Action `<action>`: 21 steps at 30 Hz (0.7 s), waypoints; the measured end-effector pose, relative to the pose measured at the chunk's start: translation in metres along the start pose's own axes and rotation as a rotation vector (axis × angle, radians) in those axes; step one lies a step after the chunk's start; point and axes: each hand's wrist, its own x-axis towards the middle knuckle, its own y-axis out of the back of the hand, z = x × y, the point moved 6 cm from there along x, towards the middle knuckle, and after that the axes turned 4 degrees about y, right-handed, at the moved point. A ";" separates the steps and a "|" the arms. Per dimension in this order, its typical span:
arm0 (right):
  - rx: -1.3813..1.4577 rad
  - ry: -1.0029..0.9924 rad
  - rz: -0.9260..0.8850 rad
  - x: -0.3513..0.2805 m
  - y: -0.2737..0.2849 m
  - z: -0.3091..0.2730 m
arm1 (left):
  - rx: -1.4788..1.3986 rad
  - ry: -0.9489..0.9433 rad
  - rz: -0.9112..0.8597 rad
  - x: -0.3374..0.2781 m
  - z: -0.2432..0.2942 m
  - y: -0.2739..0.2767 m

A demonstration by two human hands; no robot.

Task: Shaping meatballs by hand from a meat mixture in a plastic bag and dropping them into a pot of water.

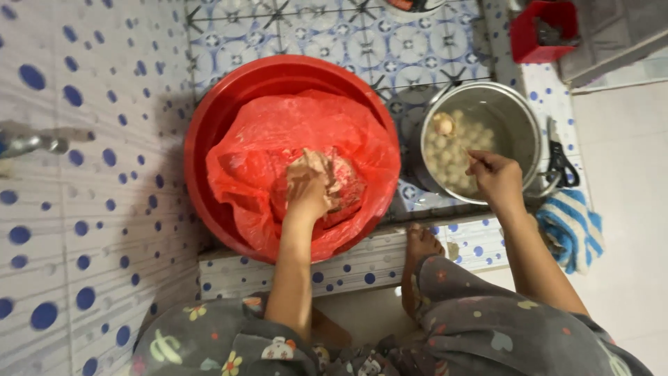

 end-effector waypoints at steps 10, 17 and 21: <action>-0.222 -0.100 0.143 0.020 0.005 0.123 | 0.168 0.104 0.084 -0.009 0.005 -0.016; 0.068 -0.105 0.162 0.019 0.002 0.115 | 0.302 -0.156 0.505 -0.020 0.015 -0.035; 0.131 -0.090 0.154 0.015 -0.004 0.104 | 0.252 -0.149 0.380 0.005 0.004 -0.046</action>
